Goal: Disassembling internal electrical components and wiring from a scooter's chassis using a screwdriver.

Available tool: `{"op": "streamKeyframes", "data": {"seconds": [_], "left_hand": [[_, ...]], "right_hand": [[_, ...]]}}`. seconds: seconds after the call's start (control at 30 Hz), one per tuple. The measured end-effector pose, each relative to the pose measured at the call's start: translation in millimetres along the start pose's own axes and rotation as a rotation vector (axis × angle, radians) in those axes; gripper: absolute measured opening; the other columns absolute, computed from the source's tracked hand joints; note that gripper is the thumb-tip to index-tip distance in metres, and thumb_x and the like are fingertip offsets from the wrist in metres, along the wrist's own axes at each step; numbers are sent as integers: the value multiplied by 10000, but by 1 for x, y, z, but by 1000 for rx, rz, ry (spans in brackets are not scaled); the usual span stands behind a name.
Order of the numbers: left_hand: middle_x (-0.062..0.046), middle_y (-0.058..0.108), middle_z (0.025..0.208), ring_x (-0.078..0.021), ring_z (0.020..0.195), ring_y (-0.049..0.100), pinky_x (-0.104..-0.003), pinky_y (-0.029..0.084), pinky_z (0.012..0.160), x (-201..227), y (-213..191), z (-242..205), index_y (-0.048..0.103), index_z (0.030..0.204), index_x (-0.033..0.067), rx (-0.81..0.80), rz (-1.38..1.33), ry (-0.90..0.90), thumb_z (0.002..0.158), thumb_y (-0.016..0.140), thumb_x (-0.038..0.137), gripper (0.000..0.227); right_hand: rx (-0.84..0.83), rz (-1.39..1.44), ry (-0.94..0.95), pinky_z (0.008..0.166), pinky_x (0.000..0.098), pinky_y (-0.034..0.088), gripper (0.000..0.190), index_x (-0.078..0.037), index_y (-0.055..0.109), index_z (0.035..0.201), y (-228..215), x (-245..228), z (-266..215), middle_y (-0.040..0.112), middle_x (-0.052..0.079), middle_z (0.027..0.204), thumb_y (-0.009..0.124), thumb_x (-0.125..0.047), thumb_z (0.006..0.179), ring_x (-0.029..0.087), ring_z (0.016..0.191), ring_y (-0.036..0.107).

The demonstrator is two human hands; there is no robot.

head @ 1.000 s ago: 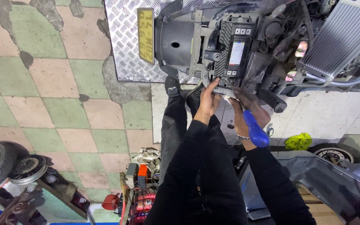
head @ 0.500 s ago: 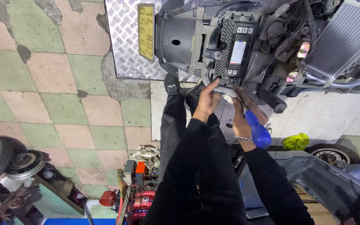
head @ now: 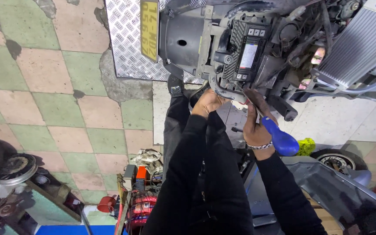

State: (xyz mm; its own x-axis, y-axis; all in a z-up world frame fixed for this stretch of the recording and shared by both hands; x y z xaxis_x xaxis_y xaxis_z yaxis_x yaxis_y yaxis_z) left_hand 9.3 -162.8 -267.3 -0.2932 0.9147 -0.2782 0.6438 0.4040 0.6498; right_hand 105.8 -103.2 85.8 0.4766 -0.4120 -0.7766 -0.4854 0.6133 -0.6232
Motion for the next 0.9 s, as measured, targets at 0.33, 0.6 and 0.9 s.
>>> {"op": "streamKeyframes", "data": {"seconds": [0.33, 0.6, 0.9], "left_hand": [[-158, 760, 833, -330, 804, 765, -590, 596, 864, -26, -84, 61, 747, 924, -7, 142, -61, -43, 862, 732, 17, 68], [-171, 750, 804, -322, 795, 772, -527, 636, 805, -38, -62, 55, 704, 871, 20, 54, -169, -75, 898, 737, 71, 67], [-227, 724, 943, -355, 893, 755, -468, 651, 762, -12, -37, 1, 695, 978, -48, 203, 80, 152, 942, 753, 212, 269]], "right_hand": [[98, 476, 133, 816, 546, 607, 221, 167, 631, 1056, -5, 54, -17, 652, 390, 1154, 749, 157, 870, 509, 1078, 682], [19, -245, -47, 860, 350, 558, 177, -106, 802, 1085, 6, 41, -27, 775, 104, 995, 760, -244, 983, 334, 876, 738], [-1, -325, -154, 840, 423, 585, 111, 23, 793, 969, 3, 24, -12, 760, 209, 878, 776, -85, 989, 399, 804, 732]]}}
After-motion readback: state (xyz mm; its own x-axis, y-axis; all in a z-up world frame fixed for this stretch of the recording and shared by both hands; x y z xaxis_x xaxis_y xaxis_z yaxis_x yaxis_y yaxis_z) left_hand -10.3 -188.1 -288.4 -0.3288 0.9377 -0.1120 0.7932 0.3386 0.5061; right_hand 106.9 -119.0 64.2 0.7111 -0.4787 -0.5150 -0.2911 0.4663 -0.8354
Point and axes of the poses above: each hand's wrist, its own z-axis towards the middle knuckle, its own y-axis out of the palm, x = y × z, the point moved 8 cm from there along z, towards the middle knuckle
